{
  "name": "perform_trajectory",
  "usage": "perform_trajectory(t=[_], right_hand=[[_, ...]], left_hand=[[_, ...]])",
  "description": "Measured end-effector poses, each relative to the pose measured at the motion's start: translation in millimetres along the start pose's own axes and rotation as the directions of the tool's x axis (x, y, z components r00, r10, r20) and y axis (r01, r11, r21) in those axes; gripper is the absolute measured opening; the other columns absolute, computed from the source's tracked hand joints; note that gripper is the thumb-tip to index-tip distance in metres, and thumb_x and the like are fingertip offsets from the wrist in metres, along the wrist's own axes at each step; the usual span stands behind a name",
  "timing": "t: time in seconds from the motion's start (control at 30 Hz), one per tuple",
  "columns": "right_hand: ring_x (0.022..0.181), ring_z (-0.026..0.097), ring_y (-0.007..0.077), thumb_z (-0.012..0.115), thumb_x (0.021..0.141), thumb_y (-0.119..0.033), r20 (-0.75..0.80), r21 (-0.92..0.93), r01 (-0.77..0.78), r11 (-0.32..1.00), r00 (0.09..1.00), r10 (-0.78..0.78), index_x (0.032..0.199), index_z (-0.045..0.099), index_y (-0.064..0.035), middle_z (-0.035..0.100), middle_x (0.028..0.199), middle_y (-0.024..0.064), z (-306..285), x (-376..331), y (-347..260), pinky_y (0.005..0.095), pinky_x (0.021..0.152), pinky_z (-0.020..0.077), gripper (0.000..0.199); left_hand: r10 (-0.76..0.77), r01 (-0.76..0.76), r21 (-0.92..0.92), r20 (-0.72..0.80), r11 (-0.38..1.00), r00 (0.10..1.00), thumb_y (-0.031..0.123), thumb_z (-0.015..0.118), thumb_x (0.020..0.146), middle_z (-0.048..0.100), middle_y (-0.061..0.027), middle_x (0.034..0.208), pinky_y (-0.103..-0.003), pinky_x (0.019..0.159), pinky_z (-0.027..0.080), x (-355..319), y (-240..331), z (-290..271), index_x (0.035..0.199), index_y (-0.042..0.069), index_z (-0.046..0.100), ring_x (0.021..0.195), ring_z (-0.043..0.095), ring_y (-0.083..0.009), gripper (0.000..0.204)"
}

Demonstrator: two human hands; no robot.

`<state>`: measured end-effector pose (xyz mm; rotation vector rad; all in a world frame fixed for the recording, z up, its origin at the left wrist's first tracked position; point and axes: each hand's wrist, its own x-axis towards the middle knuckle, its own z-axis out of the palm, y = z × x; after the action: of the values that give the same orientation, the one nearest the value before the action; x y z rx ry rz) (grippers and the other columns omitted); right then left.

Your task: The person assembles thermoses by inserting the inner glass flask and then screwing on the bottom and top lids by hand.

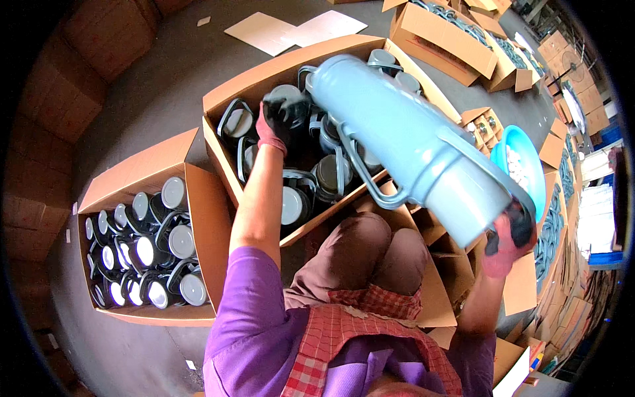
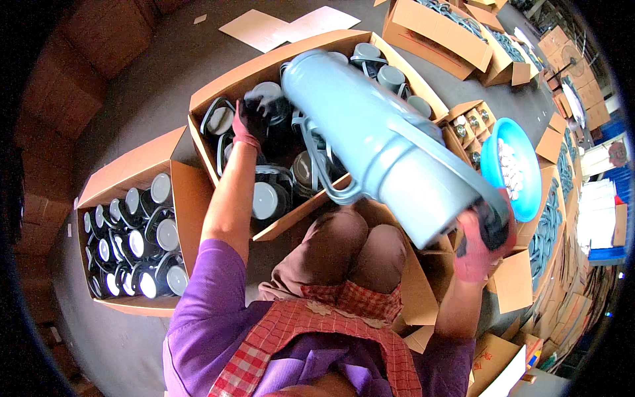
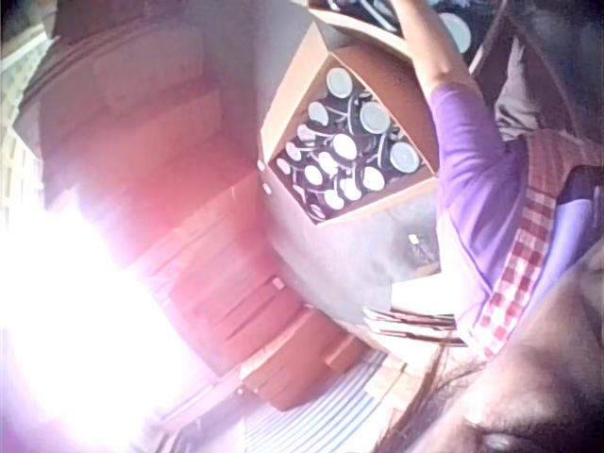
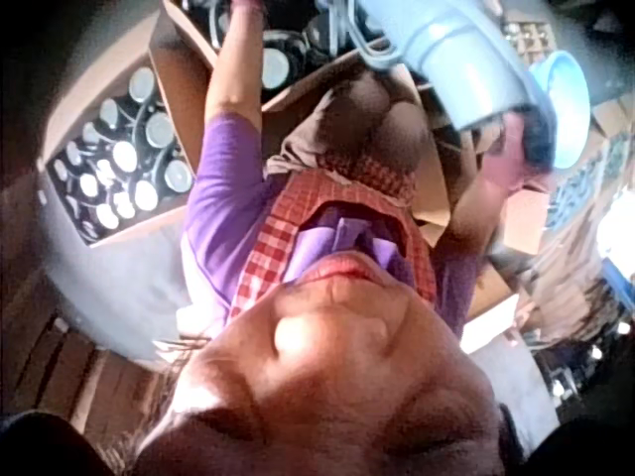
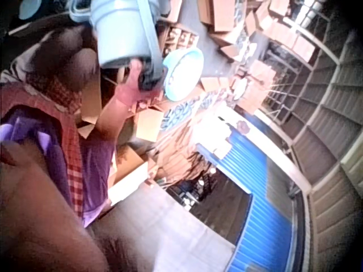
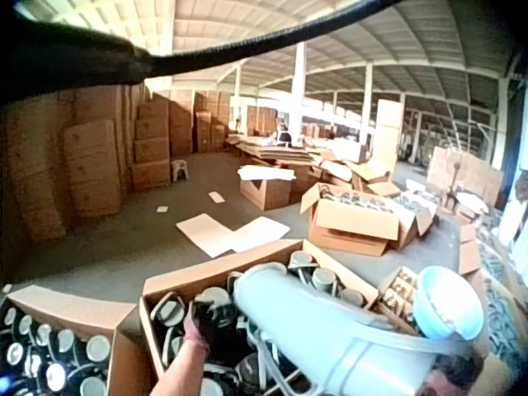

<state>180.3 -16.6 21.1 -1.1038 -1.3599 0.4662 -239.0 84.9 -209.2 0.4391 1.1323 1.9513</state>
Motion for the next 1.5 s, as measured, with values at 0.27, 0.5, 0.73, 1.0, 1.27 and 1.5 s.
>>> perform_trajectory(t=[0.27, 0.5, 0.73, 1.0, 1.27, 1.5], right_hand=[[0.076, 0.064, 0.0231, 0.072, 0.071, -0.031, 0.696, -0.304, 0.119, 0.945, 0.705, 0.135, 0.102, 0.064, -0.0041, 0.067, 0.086, 0.0104, 146.1, 57.5, 3.9, 0.0316, 0.071, 0.0491, 0.041], [0.089, 0.062, 0.0314, 0.064, 0.071, -0.046, 0.846, -0.471, 0.558, 0.683, 0.507, 0.168, 0.097, 0.066, -0.0092, 0.065, 0.096, 0.0161, 284.3, 67.6, 10.7, 0.0388, 0.080, 0.0495, 0.045], [0.095, 0.062, 0.0316, 0.064, 0.074, -0.047, 0.908, -0.395, 0.622, 0.676, 0.155, 0.388, 0.103, 0.063, -0.0124, 0.064, 0.102, 0.0144, 316.2, -20.2, 89.6, 0.0432, 0.080, 0.0494, 0.046], [0.093, 0.063, 0.0272, 0.068, 0.068, -0.054, 0.684, -0.701, 0.377, 0.605, 0.594, 0.423, 0.100, 0.061, -0.0065, 0.065, 0.098, 0.0136, 327.4, 18.5, 113.2, 0.0383, 0.077, 0.0507, 0.058], [0.097, 0.060, 0.0328, 0.063, 0.071, -0.045, 0.612, -0.566, 0.098, 0.819, 0.715, 0.338, 0.102, 0.063, -0.0072, 0.063, 0.104, 0.0185, 295.6, 68.4, 126.7, 0.0403, 0.085, 0.0472, 0.049], [0.068, 0.060, 0.0260, 0.071, 0.064, -0.032, 0.777, 0.026, 0.479, 0.877, 0.542, -0.319, 0.084, 0.062, -0.0018, 0.061, 0.072, 0.0129, 127.0, 76.2, -59.6, 0.0346, 0.063, 0.0467, 0.038]], left_hand=[[-0.392, 0.381, 0.114, 0.103, 0.918, 0.914, 0.046, 0.051, 0.088, 0.061, -0.0076, 0.113, -0.028, 0.091, 0.040, 24.9, 11.6, -1.0, 0.115, 0.004, 0.060, 0.103, 0.055, -0.0177, 0.050], [-0.250, -0.159, 0.899, 0.277, 0.407, 0.928, 0.043, 0.056, 0.084, 0.062, -0.0184, 0.107, -0.033, 0.088, 0.042, 29.5, -1.9, -13.3, 0.109, -0.004, 0.060, 0.100, 0.059, -0.0254, 0.053], [-0.215, 0.137, 0.735, 0.012, 0.664, 0.977, 0.037, 0.069, 0.074, 0.067, -0.0118, 0.095, -0.028, 0.079, 0.046, 4.9, 22.2, -47.9, 0.106, -0.001, 0.064, 0.085, 0.061, -0.0154, 0.049], [-0.136, 0.076, 0.692, 0.032, 0.718, 0.990, 0.025, 0.069, 0.078, 0.067, -0.0093, 0.097, -0.025, 0.079, 0.045, -45.6, 54.5, -13.3, 0.110, -0.001, 0.062, 0.085, 0.059, -0.0118, 0.042], [-0.232, 0.173, 0.349, 0.137, 0.921, 0.963, 0.015, 0.065, 0.082, 0.065, -0.0057, 0.097, -0.025, 0.075, 0.049, -85.3, 78.6, 17.2, 0.109, 0.001, 0.062, 0.083, 0.061, -0.0141, 0.031], [-0.604, 0.704, -0.223, 0.382, 0.675, 0.700, 0.059, 0.042, 0.087, 0.048, -0.0184, 0.125, -0.048, 0.090, 0.043, -121.5, 70.0, 65.6, 0.133, 0.007, 0.036, 0.106, 0.053, -0.0351, 0.070]])
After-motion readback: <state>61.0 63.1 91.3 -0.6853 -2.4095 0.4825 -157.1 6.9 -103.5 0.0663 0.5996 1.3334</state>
